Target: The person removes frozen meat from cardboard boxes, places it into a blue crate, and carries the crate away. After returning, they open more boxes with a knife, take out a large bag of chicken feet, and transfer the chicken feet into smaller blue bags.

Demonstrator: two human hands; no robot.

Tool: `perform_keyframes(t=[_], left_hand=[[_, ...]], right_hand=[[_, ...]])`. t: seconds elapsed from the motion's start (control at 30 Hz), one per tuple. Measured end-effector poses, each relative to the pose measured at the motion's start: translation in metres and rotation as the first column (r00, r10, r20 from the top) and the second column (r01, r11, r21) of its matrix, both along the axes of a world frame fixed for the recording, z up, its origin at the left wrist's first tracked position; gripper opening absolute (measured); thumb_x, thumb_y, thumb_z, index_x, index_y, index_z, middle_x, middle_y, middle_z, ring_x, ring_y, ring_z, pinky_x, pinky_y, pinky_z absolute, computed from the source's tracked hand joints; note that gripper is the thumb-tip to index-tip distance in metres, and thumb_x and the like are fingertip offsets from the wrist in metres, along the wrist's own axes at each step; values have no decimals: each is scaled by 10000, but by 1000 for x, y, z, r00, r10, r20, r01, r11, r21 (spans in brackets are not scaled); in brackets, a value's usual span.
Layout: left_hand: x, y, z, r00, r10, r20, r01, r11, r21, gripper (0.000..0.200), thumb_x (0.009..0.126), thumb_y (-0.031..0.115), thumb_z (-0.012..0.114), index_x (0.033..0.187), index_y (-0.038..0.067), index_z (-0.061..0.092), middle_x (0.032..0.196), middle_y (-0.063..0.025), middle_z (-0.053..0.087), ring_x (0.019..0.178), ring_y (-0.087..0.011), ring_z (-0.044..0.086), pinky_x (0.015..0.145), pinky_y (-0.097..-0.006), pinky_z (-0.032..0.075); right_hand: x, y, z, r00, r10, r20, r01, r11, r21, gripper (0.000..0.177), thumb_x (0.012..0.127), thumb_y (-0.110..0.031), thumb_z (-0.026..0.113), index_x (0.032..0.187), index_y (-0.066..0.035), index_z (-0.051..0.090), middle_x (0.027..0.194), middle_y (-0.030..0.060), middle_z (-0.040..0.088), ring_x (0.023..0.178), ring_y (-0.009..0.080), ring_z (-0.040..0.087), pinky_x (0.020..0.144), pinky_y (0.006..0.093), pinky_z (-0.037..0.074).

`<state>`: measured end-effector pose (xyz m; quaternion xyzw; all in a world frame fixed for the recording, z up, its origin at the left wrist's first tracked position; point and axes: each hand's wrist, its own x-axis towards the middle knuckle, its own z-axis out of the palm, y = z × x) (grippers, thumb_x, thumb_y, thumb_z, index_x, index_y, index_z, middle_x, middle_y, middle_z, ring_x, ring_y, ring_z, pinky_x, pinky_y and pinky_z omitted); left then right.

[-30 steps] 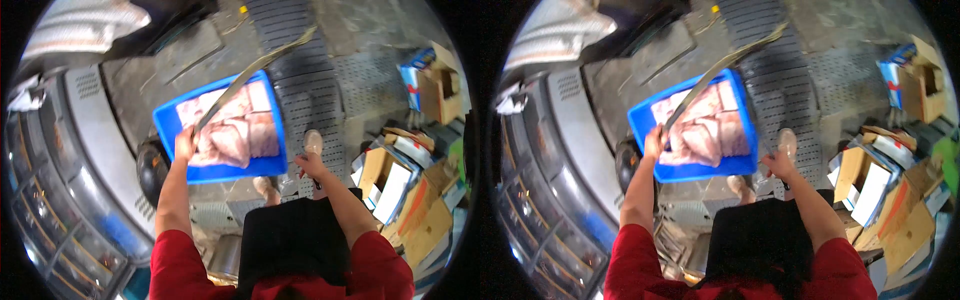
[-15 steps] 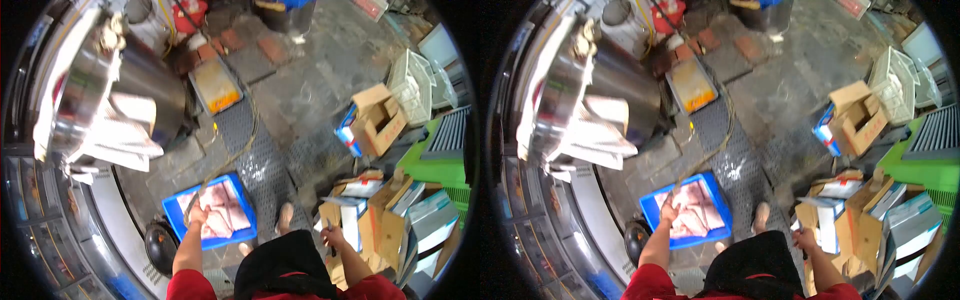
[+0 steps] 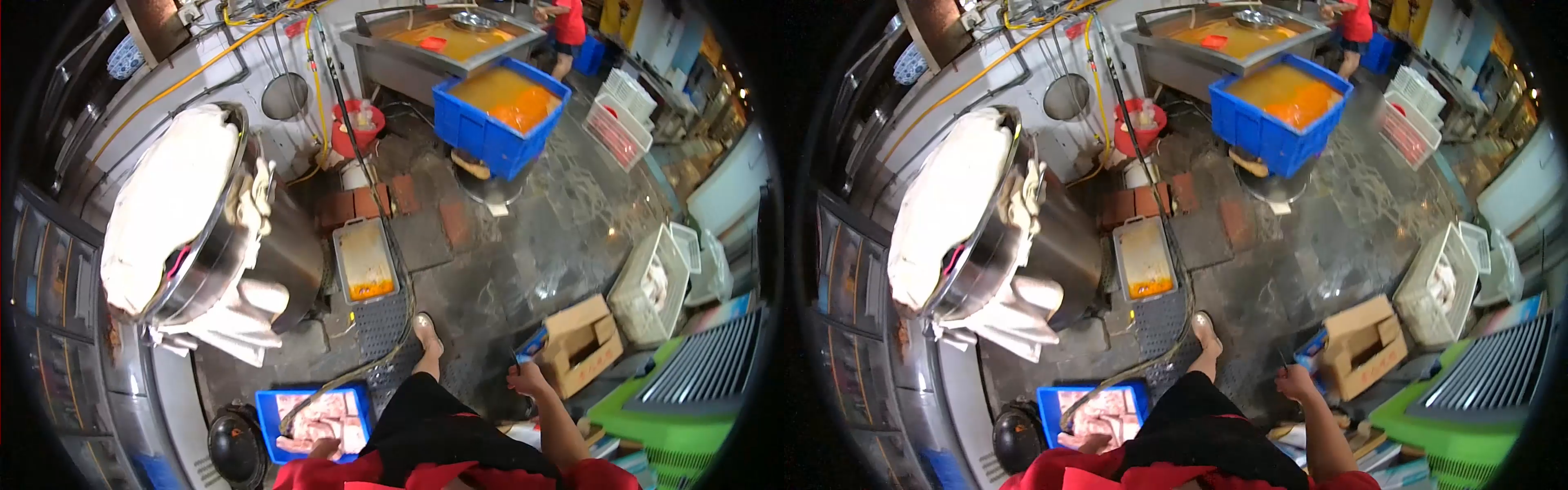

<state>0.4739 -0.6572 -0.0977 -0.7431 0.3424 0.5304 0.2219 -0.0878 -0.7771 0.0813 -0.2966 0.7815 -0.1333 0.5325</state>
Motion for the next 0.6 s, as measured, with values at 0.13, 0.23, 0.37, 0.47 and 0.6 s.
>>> perform_keyframes(t=[0.13, 0.23, 0.37, 0.47, 0.6], left_hand=[[-32, -101, 7, 992, 129, -8, -129, 985, -117, 317, 834, 328, 447, 978, 82, 585, 946, -125, 630, 888, -274, 607, 756, -391, 476], [-51, -195, 27, 964, 259, -52, -264, 937, -230, 312, 836, 328, 455, 979, 83, 585, 935, -120, 628, 876, -268, 606, 741, -389, 477], [-77, -328, 89, 864, 436, -253, -503, 769, -394, 307, 838, 328, 466, 981, 85, 586, 921, -113, 627, 860, -260, 606, 720, -385, 479], [-84, -432, 142, 820, 427, -381, -571, 659, -489, 302, 840, 327, 474, 982, 86, 586, 910, -108, 625, 848, -255, 606, 704, -382, 480], [-83, -541, 179, 784, 417, -460, -620, 565, -545, 297, 842, 327, 484, 984, 87, 586, 896, -101, 623, 831, -247, 606, 684, -379, 481]], right_hand=[[-43, -158, -33, 951, 215, -222, -281, 903, -325, 195, 756, -209, 571, 721, -19, 598, 640, 130, 623, 596, 207, 626, 539, 358, 464], [-37, -283, 8, 757, 321, -569, -562, 763, -318, 194, 765, -210, 569, 745, -20, 603, 644, 157, 606, 617, 214, 623, 579, 373, 466], [-2, -415, 81, 941, 296, -166, -333, 900, -282, 193, 769, -200, 572, 753, -9, 595, 715, 179, 586, 640, 224, 606, 604, 360, 463], [19, -516, 84, 930, 325, -172, -360, 714, -600, 187, 756, -205, 651, 774, -23, 611, 585, 63, 589, 522, 121, 554, 505, 312, 448], [70, -697, 144, 882, 461, -95, -426, 696, -579, 242, 729, -217, 681, 798, -2, 596, 572, 87, 562, 496, 130, 552, 467, 315, 438]])
